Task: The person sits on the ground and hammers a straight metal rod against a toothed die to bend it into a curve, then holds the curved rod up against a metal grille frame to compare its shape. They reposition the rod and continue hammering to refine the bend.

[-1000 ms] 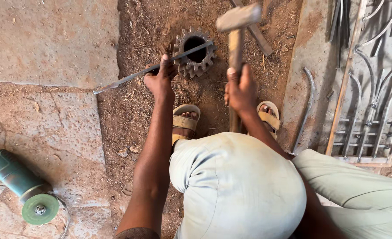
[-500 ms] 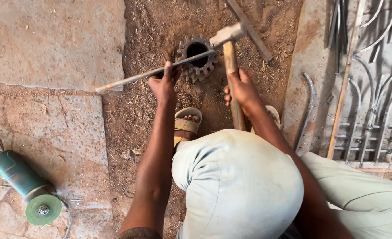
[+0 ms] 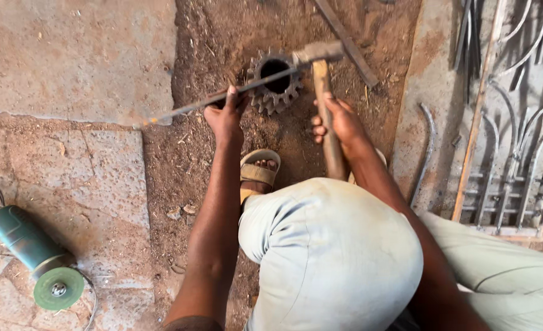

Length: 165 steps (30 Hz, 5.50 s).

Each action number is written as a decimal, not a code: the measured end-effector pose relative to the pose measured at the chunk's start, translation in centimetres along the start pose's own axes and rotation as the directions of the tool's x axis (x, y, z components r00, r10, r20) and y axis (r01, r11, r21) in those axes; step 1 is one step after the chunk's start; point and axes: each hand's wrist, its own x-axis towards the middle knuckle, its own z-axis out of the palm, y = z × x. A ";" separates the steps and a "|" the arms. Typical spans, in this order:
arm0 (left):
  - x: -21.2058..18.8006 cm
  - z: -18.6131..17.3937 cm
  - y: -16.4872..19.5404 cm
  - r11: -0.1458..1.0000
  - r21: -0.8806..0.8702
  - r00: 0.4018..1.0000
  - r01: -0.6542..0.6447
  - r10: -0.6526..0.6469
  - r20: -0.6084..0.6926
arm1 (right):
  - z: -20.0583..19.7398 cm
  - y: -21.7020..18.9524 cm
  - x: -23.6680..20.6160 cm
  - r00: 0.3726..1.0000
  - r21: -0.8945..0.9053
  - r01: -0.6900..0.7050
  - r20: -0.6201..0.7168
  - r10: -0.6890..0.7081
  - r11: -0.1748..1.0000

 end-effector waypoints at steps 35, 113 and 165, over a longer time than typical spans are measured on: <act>-10.1 -3.9 12.9 -0.066 0.811 0.809 -0.581 0.055 0.585 | -12.3 3.5 -2.1 0.761 -0.461 0.330 -0.387 -0.521 0.824; -6.0 -20.0 7.8 -0.037 0.950 0.858 -0.309 0.419 0.296 | 11.5 10.8 13.1 0.645 -0.746 0.665 0.549 -0.532 0.038; -6.4 -24.7 5.7 -0.138 0.959 0.841 -0.248 0.460 0.284 | 14.7 12.0 16.1 0.372 -0.407 0.678 0.908 -0.191 -0.612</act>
